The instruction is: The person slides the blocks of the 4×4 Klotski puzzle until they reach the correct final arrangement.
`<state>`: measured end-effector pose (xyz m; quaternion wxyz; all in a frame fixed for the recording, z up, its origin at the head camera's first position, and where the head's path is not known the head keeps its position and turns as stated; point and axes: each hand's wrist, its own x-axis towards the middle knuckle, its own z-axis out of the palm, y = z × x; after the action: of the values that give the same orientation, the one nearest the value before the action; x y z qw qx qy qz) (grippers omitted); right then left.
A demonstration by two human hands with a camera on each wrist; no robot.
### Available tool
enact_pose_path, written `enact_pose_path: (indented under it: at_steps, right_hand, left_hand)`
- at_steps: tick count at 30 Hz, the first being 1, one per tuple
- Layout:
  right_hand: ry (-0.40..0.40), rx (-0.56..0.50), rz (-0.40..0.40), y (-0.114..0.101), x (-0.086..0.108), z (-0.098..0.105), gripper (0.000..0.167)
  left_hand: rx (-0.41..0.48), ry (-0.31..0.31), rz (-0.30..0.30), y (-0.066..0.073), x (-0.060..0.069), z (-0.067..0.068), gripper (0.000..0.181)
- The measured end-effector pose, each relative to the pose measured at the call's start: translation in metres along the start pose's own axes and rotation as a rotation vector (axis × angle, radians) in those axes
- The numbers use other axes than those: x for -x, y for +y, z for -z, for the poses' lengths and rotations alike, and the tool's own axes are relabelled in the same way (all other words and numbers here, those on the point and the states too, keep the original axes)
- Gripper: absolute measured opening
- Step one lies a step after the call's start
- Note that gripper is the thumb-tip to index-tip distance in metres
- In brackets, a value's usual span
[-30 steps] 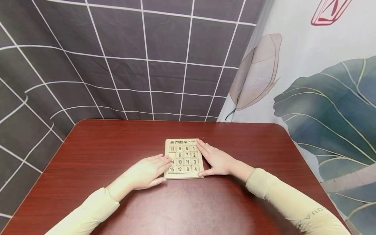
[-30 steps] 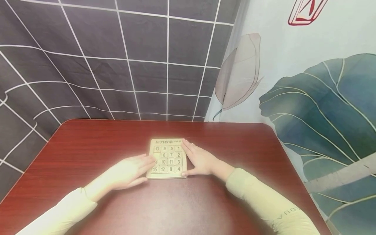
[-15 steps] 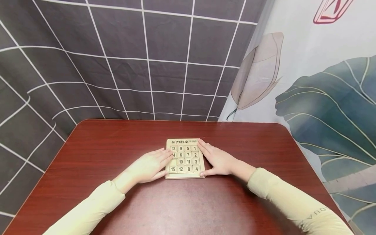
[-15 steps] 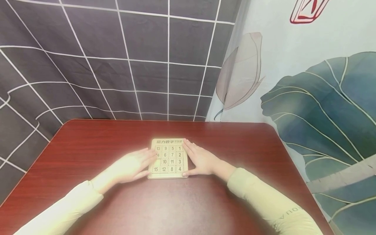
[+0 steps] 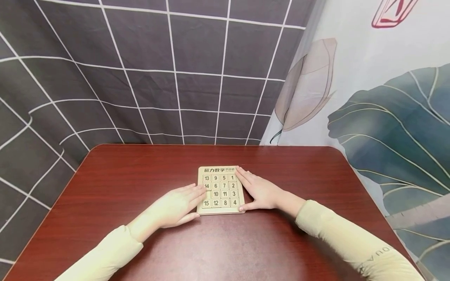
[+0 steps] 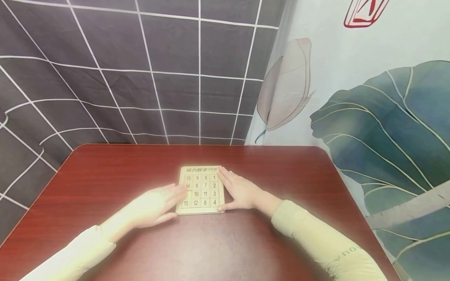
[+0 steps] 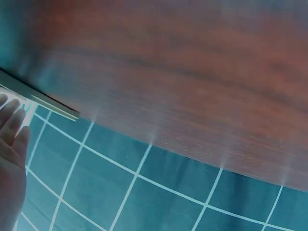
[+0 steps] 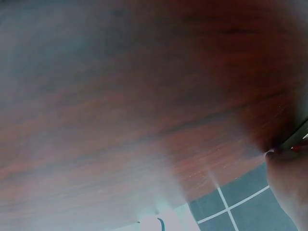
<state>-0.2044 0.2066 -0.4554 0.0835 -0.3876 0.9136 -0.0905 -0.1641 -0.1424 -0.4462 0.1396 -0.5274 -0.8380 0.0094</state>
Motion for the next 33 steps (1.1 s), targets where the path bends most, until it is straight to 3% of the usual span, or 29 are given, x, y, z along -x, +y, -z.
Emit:
enact_pose_path:
  at_steps: [4,7,17,33]
  right_hand:
    - [-0.002,0.006,-0.001,0.0,0.0,0.0,0.12]
    - [-0.003,0.008,-0.002,0.0,0.0,0.0,0.12]
    - [-0.006,0.027,0.002,0.002,0.0,-0.001,0.121]
    - [-0.011,0.024,0.003,0.004,0.0,-0.002,0.122]
  left_hand:
    - [-0.01,0.059,-0.052,0.008,0.005,0.002,0.063]
    - [-0.019,0.069,-0.065,0.012,0.007,0.003,0.062]
    - [-0.015,0.026,-0.038,0.017,0.009,0.002,0.06]
    - [-0.017,-0.014,0.011,0.004,0.001,-0.006,0.065]
